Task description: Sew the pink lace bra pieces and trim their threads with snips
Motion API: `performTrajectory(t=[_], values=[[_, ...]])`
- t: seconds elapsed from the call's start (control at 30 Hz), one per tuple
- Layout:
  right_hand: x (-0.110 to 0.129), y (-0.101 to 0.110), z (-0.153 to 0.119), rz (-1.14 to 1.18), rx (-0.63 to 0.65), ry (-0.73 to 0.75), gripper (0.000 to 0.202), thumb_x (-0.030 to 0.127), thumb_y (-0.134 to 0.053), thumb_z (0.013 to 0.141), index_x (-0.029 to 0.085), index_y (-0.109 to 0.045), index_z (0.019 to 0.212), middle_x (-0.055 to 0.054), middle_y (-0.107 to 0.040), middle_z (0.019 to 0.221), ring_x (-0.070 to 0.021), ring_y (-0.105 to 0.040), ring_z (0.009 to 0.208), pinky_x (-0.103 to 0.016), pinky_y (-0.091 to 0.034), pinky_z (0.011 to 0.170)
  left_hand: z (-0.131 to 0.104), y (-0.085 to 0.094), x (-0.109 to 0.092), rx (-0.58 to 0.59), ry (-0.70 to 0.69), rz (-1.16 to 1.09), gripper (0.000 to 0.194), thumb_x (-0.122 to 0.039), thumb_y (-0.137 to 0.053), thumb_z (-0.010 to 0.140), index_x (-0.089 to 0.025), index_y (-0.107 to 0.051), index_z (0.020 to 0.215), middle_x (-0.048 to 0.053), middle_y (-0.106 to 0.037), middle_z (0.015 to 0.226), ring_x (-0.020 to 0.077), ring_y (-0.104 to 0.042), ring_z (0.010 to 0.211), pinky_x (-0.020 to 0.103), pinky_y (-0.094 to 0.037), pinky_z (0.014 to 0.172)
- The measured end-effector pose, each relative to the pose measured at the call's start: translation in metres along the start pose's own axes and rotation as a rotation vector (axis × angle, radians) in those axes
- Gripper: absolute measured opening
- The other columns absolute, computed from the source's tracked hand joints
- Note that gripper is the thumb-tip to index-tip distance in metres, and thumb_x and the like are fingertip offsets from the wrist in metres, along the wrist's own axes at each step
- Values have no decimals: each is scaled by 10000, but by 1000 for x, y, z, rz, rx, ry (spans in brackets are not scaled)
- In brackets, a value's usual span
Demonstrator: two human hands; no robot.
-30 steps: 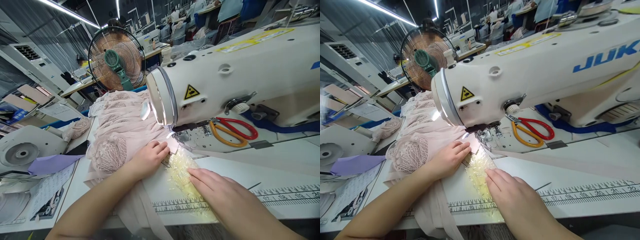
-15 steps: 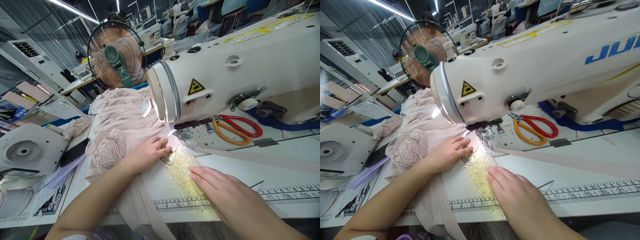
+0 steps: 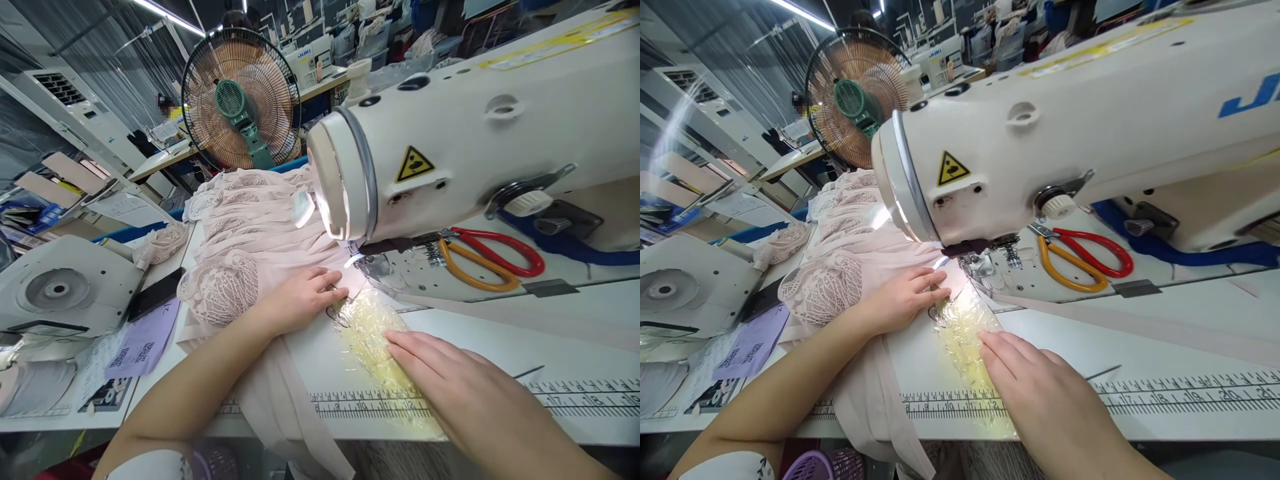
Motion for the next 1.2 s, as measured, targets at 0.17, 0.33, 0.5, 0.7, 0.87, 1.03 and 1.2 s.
performTrajectory(t=[0.17,0.33,0.5,0.7,0.87,1.03,1.2], values=[[1,0,-2,22,-27,34,438,29,-355,734,158,-676,1002,-54,-738,1062,-182,-685,915,-304,-541,680,0,-3,1,-17,-13,-8,358,-164,-375,973,-181,-576,1270,132,-537,1364,233,-480,1252,389,-450,1009],[1,-8,-9,27,15,4,460,26,-339,733,153,-652,1044,-59,-726,1102,-191,-686,950,-327,-549,704,-1,-3,1,-34,-29,9,363,-167,-355,978,-182,-594,1251,120,-545,1349,231,-499,1217,365,-454,990],[-1,-16,-16,39,58,7,460,44,-352,770,163,-609,1132,-63,-694,1177,-205,-675,989,-350,-550,728,-1,-5,1,1,-10,36,376,-152,-371,965,-218,-571,1276,97,-529,1367,234,-500,1207,361,-455,972],[-3,-18,-19,42,91,29,419,85,-351,826,165,-591,1159,-67,-684,1193,-206,-665,1005,-352,-539,758,0,-9,2,18,10,8,395,-117,-372,956,-231,-548,1291,87,-522,1368,225,-480,1223,332,-418,992],[-3,-18,-20,39,118,37,400,123,-344,852,158,-599,1158,-70,-678,1206,-209,-660,1015,-350,-525,765,1,-12,3,55,24,-1,405,-122,-355,961,-243,-538,1301,71,-501,1391,230,-464,1233,320,-409,984],[-6,-20,-24,13,146,71,411,136,-349,851,159,-587,1185,-52,-670,1227,-198,-656,1028,-337,-511,783,2,-15,4,103,51,0,436,-123,-336,960,-256,-510,1338,50,-469,1423,252,-442,1258,325,-386,1006],[-6,-22,-27,-6,178,116,421,175,-359,864,166,-552,1239,-43,-644,1270,-195,-645,1053,-334,-491,822,3,-18,3,129,84,-14,429,-164,-314,978,-288,-497,1346,33,-452,1440,250,-430,1275,334,-370,1025]])
Point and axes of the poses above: each hand's wrist, its own z-axis towards the middle knuckle, its own y-axis out of the back of the hand, x = y × z, the point moved 7 cm from there along z, towards the middle knuckle
